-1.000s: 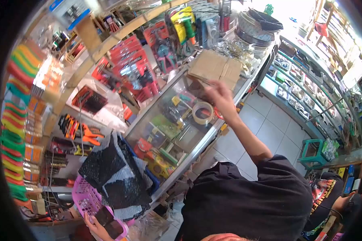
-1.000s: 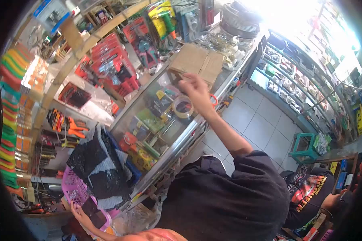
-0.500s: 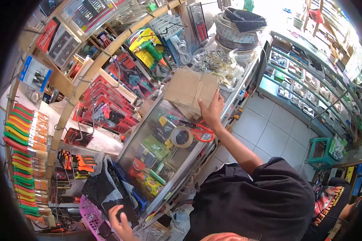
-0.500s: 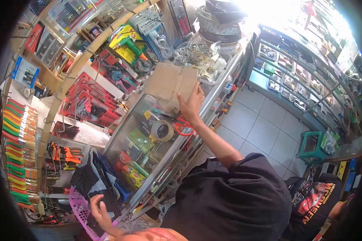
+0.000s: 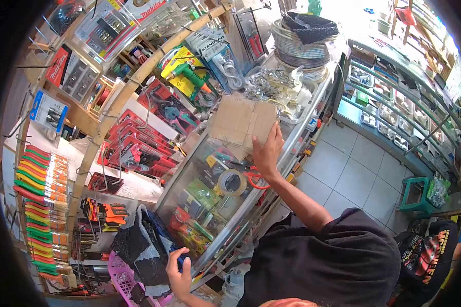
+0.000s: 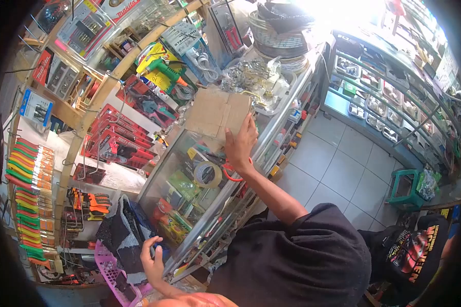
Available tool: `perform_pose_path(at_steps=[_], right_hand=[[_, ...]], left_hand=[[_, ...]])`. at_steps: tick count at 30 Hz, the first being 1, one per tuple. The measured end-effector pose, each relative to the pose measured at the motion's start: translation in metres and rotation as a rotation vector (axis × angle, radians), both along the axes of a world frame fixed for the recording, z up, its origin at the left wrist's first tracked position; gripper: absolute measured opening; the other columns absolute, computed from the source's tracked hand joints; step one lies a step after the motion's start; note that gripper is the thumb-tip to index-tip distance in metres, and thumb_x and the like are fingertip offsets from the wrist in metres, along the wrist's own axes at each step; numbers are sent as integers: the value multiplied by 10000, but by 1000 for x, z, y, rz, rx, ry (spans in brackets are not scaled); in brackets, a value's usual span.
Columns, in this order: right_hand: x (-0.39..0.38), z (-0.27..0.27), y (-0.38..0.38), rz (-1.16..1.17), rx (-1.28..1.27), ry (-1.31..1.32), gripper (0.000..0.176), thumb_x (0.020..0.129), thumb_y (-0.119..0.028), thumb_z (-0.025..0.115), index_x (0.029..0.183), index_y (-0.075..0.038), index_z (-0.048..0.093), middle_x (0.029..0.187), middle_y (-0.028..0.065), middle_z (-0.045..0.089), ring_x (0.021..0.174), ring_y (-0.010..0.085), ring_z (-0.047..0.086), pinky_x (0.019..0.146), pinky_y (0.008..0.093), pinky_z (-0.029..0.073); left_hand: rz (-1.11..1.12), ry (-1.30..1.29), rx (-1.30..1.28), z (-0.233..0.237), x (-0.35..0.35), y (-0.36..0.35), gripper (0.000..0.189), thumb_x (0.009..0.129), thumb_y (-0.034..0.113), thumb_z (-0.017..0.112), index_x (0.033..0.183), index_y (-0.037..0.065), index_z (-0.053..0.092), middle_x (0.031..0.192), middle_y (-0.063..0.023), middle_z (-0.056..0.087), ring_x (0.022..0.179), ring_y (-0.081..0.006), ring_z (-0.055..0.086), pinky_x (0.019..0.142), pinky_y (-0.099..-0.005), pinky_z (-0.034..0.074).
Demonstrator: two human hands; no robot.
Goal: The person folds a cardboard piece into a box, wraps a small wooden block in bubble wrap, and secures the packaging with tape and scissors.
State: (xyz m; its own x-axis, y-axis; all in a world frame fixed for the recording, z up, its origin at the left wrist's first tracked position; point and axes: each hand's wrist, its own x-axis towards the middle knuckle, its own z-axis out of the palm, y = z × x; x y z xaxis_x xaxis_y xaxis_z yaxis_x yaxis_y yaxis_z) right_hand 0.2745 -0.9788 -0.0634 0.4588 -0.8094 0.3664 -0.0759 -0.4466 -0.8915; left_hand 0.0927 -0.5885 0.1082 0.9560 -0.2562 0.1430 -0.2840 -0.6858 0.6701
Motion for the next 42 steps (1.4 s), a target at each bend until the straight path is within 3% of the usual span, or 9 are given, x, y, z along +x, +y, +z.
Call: perform_pose_path(at_steps=[12, 21, 24, 30, 39, 42], right_hand=[[-1, 6, 5, -52, -3, -77, 887, 901, -150, 793, 1641, -35, 318, 1589, 238, 381, 1432, 445, 365, 1181, 570, 283], [-3, 8, 5, -18, -1, -36, 894, 901, -139, 811, 1644, -17, 329, 1549, 229, 428, 1382, 416, 402, 1160, 541, 294], [-1, 11, 5, -84, 78, -94, 922, 883, -174, 820, 1642, -7, 324, 1511, 215, 439, 1327, 411, 429, 1088, 551, 322], [-3, 9, 3, -68, 104, -7, 936, 871, -166, 844, 1644, -30, 334, 1383, 224, 471, 1291, 406, 440, 1087, 528, 326], [-4, 12, 6, -100, 113, -83, 806, 859, -133, 845, 1558, -70, 448, 1399, 178, 508, 1309, 354, 462, 1078, 509, 336], [-9, 20, 2, -45, 197, -109, 747, 881, -147, 828, 1533, -72, 473, 1358, 156, 597, 1259, 323, 538, 1068, 500, 342]], left_hand=[[-189, 97, 79, -13, -6, -39, 340, 971, 203, 705, 1264, 31, 700, 1243, -167, 724, 1167, -363, 671, 1065, -437, 479], [-364, -9, 170, 2, 1, -87, 378, 949, 216, 736, 1287, 51, 700, 1250, -159, 718, 1175, -362, 666, 1054, -444, 475], [-460, 2, 115, -5, 2, -107, 384, 953, 218, 735, 1298, 54, 693, 1255, -155, 716, 1177, -361, 664, 1055, -444, 474], [-570, 70, 103, -13, -1, -136, 421, 973, 251, 737, 1349, 71, 677, 1304, -144, 708, 1219, -345, 659, 1063, -449, 474], [-884, 209, 49, -60, -22, -184, 442, 1014, 287, 705, 1404, 91, 634, 1352, -150, 671, 1281, -343, 621, 1109, -460, 448], [-914, 157, 79, -62, -23, -191, 430, 1014, 284, 704, 1396, 97, 642, 1350, -146, 671, 1278, -348, 621, 1106, -464, 453]])
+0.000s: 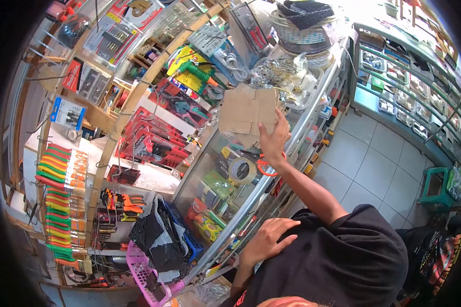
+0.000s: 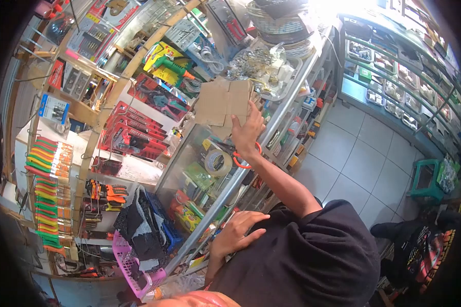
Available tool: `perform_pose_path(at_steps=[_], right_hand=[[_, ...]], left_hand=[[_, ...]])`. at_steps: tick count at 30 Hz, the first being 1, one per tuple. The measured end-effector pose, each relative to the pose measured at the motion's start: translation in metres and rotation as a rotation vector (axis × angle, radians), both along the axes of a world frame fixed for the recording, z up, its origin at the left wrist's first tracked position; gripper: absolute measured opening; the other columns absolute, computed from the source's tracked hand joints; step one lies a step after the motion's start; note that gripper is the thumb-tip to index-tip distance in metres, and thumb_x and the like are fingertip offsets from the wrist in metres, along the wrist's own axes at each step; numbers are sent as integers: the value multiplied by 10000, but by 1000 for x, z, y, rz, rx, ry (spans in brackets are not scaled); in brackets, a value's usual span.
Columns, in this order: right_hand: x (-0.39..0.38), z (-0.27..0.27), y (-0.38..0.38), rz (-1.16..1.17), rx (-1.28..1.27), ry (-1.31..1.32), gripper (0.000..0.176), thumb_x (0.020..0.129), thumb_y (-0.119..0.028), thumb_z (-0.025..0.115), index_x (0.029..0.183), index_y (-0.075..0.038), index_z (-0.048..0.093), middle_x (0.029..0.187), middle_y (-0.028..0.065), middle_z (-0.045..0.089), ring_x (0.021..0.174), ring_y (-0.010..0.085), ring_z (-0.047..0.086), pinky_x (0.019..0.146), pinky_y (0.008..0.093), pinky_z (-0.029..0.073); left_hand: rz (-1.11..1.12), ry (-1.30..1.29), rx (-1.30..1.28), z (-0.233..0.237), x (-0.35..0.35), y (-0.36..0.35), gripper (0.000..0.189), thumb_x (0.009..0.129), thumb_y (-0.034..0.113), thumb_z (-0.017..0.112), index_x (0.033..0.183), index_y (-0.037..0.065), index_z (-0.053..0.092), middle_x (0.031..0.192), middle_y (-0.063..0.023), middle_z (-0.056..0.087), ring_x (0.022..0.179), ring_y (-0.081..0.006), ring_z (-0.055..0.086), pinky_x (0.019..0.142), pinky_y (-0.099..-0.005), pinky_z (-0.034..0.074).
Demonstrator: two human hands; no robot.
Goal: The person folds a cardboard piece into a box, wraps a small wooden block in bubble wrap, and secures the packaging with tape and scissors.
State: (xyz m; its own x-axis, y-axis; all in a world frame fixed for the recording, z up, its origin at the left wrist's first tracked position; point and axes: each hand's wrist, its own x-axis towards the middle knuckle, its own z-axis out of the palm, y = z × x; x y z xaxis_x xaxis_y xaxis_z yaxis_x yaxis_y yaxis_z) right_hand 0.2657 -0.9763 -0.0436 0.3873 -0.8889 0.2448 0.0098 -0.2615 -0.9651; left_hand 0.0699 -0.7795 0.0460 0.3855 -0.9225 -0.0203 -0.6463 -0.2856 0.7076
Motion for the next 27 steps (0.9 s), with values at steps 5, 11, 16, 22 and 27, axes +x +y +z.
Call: perform_pose_path(at_steps=[5, 11, 16, 22, 27], right_hand=[[1, -2, -3, -18, -11, -93, 677, 930, -195, 799, 1522, -45, 507, 1298, 169, 689, 1201, 318, 636, 1085, 466, 358], [-1, -1, -9, 92, 149, -489, 578, 1022, -83, 693, 1535, 58, 469, 1454, 230, 614, 1373, 279, 571, 1158, 362, 431], [-25, 21, -28, 211, 235, -516, 544, 1047, -79, 650, 1548, 40, 474, 1514, 187, 568, 1367, 250, 562, 1155, 361, 435], [-73, 55, -50, 518, 337, -641, 626, 1015, -60, 690, 1576, 52, 436, 1546, 170, 533, 1381, 207, 534, 1175, 334, 406], [-111, 64, -47, 727, 91, -530, 680, 973, -19, 720, 1584, 59, 432, 1557, 171, 538, 1400, 185, 522, 1174, 332, 408]], left_hand=[[55, 17, -1, 3, 3, 8, 431, 1022, 297, 692, 1398, 94, 640, 1354, -141, 670, 1282, -350, 620, 1112, -470, 448], [143, 87, 2, 0, 6, 27, 428, 1031, 296, 679, 1399, 82, 631, 1356, -152, 665, 1300, -347, 612, 1130, -459, 435], [232, 365, -83, -5, 17, 44, 450, 1044, 324, 671, 1398, 52, 620, 1357, -122, 672, 1336, -282, 606, 1158, -434, 420], [642, 624, -706, -17, 62, 41, 584, 1074, 266, 626, 1554, 33, 389, 1487, -177, 549, 1316, -276, 585, 1117, -448, 456], [884, 498, -910, 13, 88, 26, 660, 1052, 205, 653, 1598, 36, 323, 1523, -148, 500, 1355, -236, 542, 1137, -403, 435]])
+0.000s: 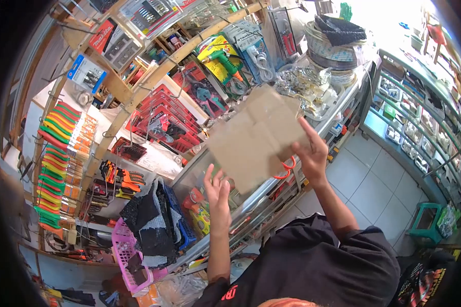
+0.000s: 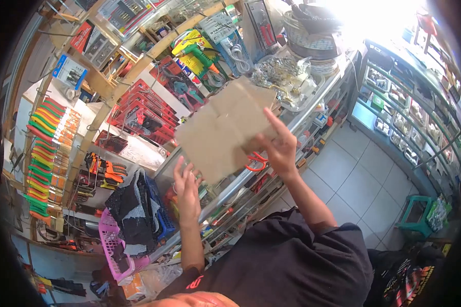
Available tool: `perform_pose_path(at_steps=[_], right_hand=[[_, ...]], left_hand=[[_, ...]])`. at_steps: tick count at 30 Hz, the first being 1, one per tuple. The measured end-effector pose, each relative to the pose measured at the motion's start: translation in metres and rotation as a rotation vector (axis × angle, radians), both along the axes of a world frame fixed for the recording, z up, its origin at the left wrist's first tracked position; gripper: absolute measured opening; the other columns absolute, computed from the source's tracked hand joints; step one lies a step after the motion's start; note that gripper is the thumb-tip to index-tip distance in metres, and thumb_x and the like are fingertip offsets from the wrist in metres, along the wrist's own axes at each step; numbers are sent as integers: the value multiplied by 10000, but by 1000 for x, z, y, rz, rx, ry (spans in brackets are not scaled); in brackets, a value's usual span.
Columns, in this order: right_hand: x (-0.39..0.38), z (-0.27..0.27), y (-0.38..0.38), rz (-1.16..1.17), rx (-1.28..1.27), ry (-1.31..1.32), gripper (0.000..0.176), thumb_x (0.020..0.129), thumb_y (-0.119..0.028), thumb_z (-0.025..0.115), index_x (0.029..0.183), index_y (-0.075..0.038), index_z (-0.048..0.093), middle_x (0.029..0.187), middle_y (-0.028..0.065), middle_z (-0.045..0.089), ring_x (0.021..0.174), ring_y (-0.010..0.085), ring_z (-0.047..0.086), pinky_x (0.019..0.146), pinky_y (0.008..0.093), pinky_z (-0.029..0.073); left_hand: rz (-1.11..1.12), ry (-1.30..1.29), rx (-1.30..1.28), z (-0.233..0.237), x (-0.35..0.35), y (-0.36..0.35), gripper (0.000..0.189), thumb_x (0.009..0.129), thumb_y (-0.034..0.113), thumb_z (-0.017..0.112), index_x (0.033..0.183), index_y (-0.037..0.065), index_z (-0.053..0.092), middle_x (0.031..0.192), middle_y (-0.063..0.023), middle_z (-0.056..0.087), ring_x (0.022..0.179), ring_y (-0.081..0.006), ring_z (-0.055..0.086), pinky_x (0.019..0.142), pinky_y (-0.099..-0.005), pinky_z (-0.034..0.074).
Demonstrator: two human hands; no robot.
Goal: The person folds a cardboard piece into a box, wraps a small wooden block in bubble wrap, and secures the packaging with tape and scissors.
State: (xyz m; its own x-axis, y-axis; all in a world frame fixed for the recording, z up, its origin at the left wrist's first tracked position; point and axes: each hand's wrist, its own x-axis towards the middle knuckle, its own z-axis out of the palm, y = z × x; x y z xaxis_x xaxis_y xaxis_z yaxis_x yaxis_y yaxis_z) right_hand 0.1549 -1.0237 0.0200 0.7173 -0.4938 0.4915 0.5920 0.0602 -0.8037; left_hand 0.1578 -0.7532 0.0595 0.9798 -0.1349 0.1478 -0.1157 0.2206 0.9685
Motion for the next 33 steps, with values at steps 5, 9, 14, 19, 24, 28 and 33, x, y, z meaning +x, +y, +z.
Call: perform_pose_path(at_steps=[5, 9, 14, 19, 24, 28, 33], right_hand=[[-35, -24, 23, 250, 66, 120, 635, 999, -77, 719, 1569, 47, 469, 1462, 120, 635, 1277, 141, 582, 1111, 321, 442], [-58, -29, 20, 242, -151, 247, 514, 1062, -170, 648, 1505, 59, 523, 1354, 156, 698, 1248, 192, 632, 1072, 349, 470], [-82, -30, 30, 226, -178, 359, 447, 1157, -207, 424, 1489, 77, 518, 1329, 145, 686, 1246, 168, 590, 1087, 310, 434], [-83, -33, 38, 360, -108, 397, 488, 1163, -244, 378, 1498, 87, 506, 1393, 163, 661, 1336, 207, 564, 1147, 328, 392], [-82, -25, 41, 499, -125, 394, 494, 1157, -270, 386, 1521, 39, 509, 1475, 176, 596, 1383, 238, 534, 1168, 369, 384], [-78, -16, 39, 303, -352, 221, 530, 1125, -376, 450, 1473, 9, 560, 1523, 205, 516, 1438, 316, 480, 1171, 433, 380], [-74, 4, 34, 498, -346, 8, 587, 1016, -501, 615, 1347, -18, 660, 1627, 252, 339, 1505, 417, 368, 1204, 551, 321]], left_hand=[[11, 37, -181, 6, 4, -11, 658, 1023, 139, 676, 1580, 16, 346, 1518, -132, 505, 1364, -229, 533, 1165, -391, 423], [0, 121, -170, -24, 4, -4, 637, 1020, 139, 676, 1563, 8, 370, 1502, -130, 528, 1369, -234, 534, 1177, -401, 417], [-19, 177, -194, -40, -6, 4, 630, 1028, 188, 660, 1564, 8, 382, 1486, -132, 558, 1370, -255, 549, 1181, -422, 418], [-136, 399, -441, -76, -29, 24, 775, 991, 342, 715, 1608, 51, 346, 1521, -133, 532, 1412, -281, 522, 1195, -449, 413], [-154, 84, -149, -59, -45, 13, 1167, 829, 529, 869, 1673, 95, 190, 1613, -129, 407, 1449, -282, 460, 1196, -444, 398], [-190, -48, -36, -53, -46, 26, 1034, 851, 415, 884, 1624, 90, 279, 1568, -145, 415, 1446, -295, 437, 1202, -433, 360], [-141, -357, 391, -35, -46, 29, 877, 781, 285, 938, 1495, 117, 457, 1431, -164, 459, 1373, -322, 472, 1151, -439, 391]])
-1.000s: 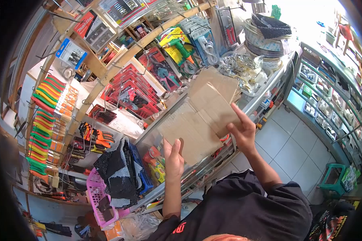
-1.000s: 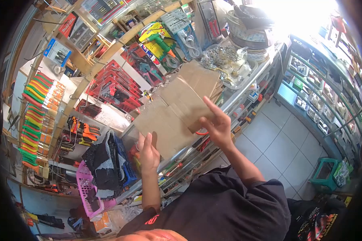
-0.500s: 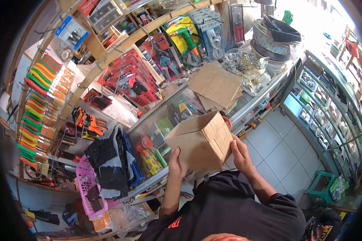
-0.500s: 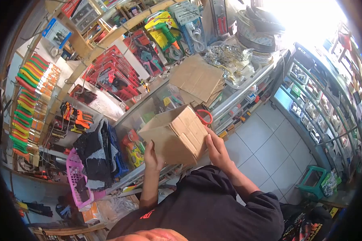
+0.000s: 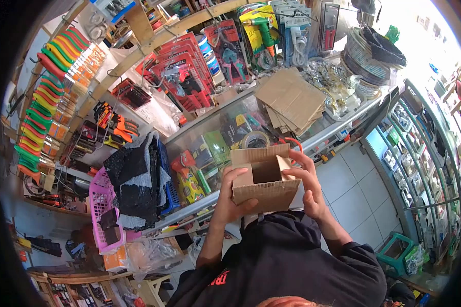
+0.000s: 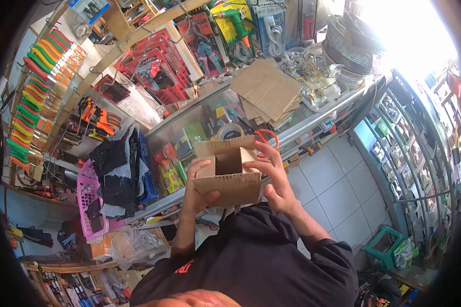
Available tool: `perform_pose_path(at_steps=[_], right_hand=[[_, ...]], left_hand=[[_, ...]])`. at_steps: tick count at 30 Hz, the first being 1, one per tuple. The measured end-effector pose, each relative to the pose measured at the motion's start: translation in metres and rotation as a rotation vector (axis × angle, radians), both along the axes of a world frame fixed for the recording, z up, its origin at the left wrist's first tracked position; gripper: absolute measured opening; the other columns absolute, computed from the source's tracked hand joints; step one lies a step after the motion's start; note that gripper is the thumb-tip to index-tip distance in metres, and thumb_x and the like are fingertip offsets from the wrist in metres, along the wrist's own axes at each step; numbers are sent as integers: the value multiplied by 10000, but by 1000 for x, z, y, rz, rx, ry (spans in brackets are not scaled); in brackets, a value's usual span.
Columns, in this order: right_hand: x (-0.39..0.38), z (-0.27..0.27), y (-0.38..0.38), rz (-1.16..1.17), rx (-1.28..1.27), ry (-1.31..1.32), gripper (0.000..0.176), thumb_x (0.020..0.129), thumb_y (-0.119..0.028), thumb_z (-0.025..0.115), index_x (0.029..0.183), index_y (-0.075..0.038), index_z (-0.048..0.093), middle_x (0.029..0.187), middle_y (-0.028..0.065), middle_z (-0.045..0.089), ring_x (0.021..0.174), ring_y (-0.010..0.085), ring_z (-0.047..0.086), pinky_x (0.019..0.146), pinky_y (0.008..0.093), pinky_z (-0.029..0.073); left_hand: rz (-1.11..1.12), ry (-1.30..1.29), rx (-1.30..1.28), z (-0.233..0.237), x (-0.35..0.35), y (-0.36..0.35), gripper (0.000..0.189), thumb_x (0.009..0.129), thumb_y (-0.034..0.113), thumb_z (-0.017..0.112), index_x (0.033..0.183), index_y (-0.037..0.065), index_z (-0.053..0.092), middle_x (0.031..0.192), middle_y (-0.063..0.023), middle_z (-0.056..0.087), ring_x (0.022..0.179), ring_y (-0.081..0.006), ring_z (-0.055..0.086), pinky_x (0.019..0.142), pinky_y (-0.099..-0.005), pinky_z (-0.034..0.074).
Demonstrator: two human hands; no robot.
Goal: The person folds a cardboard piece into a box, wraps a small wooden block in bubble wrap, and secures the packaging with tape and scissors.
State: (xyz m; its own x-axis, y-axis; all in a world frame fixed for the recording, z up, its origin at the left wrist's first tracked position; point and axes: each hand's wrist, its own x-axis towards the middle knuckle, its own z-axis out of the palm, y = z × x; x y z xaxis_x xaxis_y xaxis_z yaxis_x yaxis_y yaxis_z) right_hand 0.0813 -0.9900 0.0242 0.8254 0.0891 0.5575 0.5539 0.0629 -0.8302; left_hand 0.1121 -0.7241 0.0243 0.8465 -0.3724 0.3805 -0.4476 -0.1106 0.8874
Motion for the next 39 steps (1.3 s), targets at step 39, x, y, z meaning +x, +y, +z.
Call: perform_pose_path(at_steps=[39], right_hand=[[14, -5, 73, 203, -477, 271, 279, 984, -96, 685, 1255, -32, 702, 1415, 195, 611, 1322, 377, 598, 1119, 462, 461]], left_hand=[[107, -21, -102, -45, -43, 69, 585, 826, 313, 911, 1297, 121, 623, 1435, -218, 456, 1372, -386, 472, 1149, -495, 383]])
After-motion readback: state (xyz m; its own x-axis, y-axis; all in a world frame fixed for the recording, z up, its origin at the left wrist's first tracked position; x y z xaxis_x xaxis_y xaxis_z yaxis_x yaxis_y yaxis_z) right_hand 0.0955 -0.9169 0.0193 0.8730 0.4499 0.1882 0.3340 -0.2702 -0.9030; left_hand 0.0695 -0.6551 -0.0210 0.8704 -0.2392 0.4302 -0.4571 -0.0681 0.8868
